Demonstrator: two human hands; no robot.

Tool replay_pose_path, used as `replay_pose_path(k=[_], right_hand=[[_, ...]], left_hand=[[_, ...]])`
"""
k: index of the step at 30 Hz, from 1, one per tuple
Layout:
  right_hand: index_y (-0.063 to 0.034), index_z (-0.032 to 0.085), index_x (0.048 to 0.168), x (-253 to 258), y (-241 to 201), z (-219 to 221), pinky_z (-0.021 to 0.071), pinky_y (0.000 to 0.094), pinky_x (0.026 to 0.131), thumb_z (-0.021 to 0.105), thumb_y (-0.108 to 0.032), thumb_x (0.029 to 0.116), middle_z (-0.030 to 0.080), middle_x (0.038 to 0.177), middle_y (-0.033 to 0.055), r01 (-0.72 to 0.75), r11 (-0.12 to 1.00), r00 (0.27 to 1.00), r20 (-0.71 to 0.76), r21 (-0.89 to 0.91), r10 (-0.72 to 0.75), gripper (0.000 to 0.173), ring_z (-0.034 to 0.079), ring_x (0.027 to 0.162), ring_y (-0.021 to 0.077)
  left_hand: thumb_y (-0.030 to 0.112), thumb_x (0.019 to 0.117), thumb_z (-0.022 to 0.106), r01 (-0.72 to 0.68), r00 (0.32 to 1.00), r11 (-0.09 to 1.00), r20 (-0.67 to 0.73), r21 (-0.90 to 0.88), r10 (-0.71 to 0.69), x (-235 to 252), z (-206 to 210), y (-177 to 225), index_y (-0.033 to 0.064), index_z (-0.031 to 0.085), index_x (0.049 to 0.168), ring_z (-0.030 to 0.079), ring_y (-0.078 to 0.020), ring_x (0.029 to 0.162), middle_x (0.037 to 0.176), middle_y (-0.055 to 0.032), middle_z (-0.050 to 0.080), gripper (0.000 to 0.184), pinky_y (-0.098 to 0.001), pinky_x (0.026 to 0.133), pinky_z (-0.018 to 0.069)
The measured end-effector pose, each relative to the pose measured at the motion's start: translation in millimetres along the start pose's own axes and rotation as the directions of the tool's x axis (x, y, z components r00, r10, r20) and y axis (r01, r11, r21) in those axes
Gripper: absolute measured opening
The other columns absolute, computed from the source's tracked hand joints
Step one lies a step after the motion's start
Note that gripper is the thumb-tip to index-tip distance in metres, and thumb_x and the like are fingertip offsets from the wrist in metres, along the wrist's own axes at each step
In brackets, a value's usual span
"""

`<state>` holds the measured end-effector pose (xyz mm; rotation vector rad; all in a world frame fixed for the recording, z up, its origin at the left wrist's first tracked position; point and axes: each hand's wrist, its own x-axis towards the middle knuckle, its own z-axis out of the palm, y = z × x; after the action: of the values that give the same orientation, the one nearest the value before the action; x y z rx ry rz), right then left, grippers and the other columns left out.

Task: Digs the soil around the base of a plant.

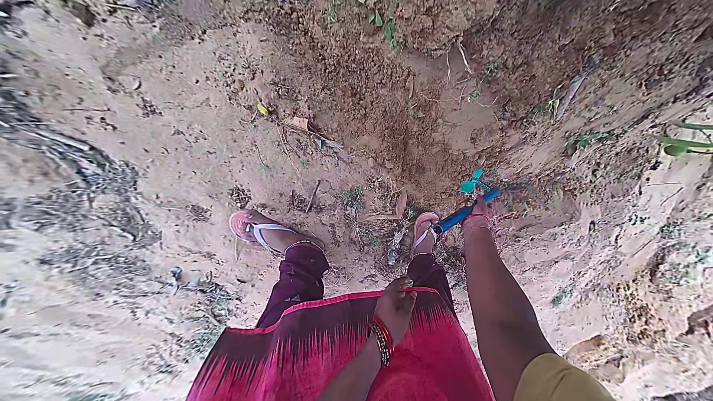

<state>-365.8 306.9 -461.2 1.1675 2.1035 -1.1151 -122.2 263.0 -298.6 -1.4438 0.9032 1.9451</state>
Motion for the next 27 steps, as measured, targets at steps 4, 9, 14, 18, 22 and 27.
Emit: replay_pose_path(k=[4,9,14,18,22,27], right_hand=[[-0.0139,0.046,0.105,-19,-14,11,0.0473,0.0283,0.055,0.040,-0.034,0.1110,0.045,0.073,0.0008,-0.071,0.990,0.996,0.063,0.124,0.064,0.022,0.046,0.055,0.0113],[-0.0140,0.043,0.092,-86,-58,2,0.0422,0.0166,0.041,0.033,-0.025,0.1130,0.041,0.056,-0.0047,-0.065,0.951,0.978,0.210,0.302,0.000,0.026,0.042,0.040,0.0031],[-0.0177,0.045,0.066,-194,-149,-35,0.0376,0.0138,0.036,0.017,-0.033,0.1136,0.045,0.043,-0.0085,0.013,0.875,0.854,0.450,0.484,-0.262,0.058,0.045,0.034,0.0008],[-0.0186,0.047,0.077,-242,-217,-10,0.0425,0.0174,0.038,0.020,-0.024,0.1138,0.046,0.045,-0.0083,0.534,0.644,0.633,0.244,0.548,-0.734,0.046,0.046,0.035,0.0026],[0.0030,0.031,0.141,-246,-292,28,0.0564,0.0217,0.057,0.042,-0.014,0.1096,0.050,0.081,0.0003,0.984,0.153,0.151,0.033,0.096,-0.988,0.038,0.057,0.055,0.0033],[0.0112,0.022,0.157,-307,-375,32,0.0422,0.0328,0.113,0.048,-0.022,0.1091,0.049,0.148,0.0299,0.902,-0.071,-0.034,0.095,-0.426,-0.995,0.064,0.057,0.132,0.0269]], left_hand=[[0.008,0.1039,0.054,-0.023,1.000,1.000,-0.001,0.001,0.023,1,1,10,-0.0098,0.047,0.143,0.060,-0.0336,0.125,0.141,-0.0295,0.054,0.044,-0.0412,0.106,0.0478],[0.009,0.1049,0.053,-0.077,0.997,0.997,0.000,0.020,0.077,3,-2,25,-0.0095,0.046,0.144,0.059,-0.0358,0.126,0.142,-0.0299,0.054,0.044,-0.0433,0.108,0.0464],[0.008,0.1043,0.054,-0.180,0.982,0.982,-0.064,-0.060,0.176,-1,-7,47,-0.0093,0.048,0.143,0.060,-0.0366,0.125,0.139,-0.0301,0.056,0.042,-0.0453,0.108,0.0472],[0.008,0.1030,0.054,-0.271,0.961,0.956,-0.098,-0.114,0.260,-8,-26,54,-0.0092,0.049,0.142,0.062,-0.0360,0.122,0.135,-0.0295,0.059,0.042,-0.0464,0.107,0.0484],[0.008,0.1038,0.052,-0.317,0.914,0.945,-0.293,-0.080,0.282,-14,-59,17,-0.0104,0.049,0.143,0.060,-0.0404,0.126,0.136,-0.0311,0.059,0.043,-0.0508,0.111,0.0441],[0.004,0.1014,0.051,-0.408,0.790,0.910,-0.526,-0.070,0.313,-64,-82,-66,-0.0144,0.054,0.136,0.061,-0.0477,0.120,0.129,-0.0355,0.060,0.039,-0.0584,0.107,0.0451]])
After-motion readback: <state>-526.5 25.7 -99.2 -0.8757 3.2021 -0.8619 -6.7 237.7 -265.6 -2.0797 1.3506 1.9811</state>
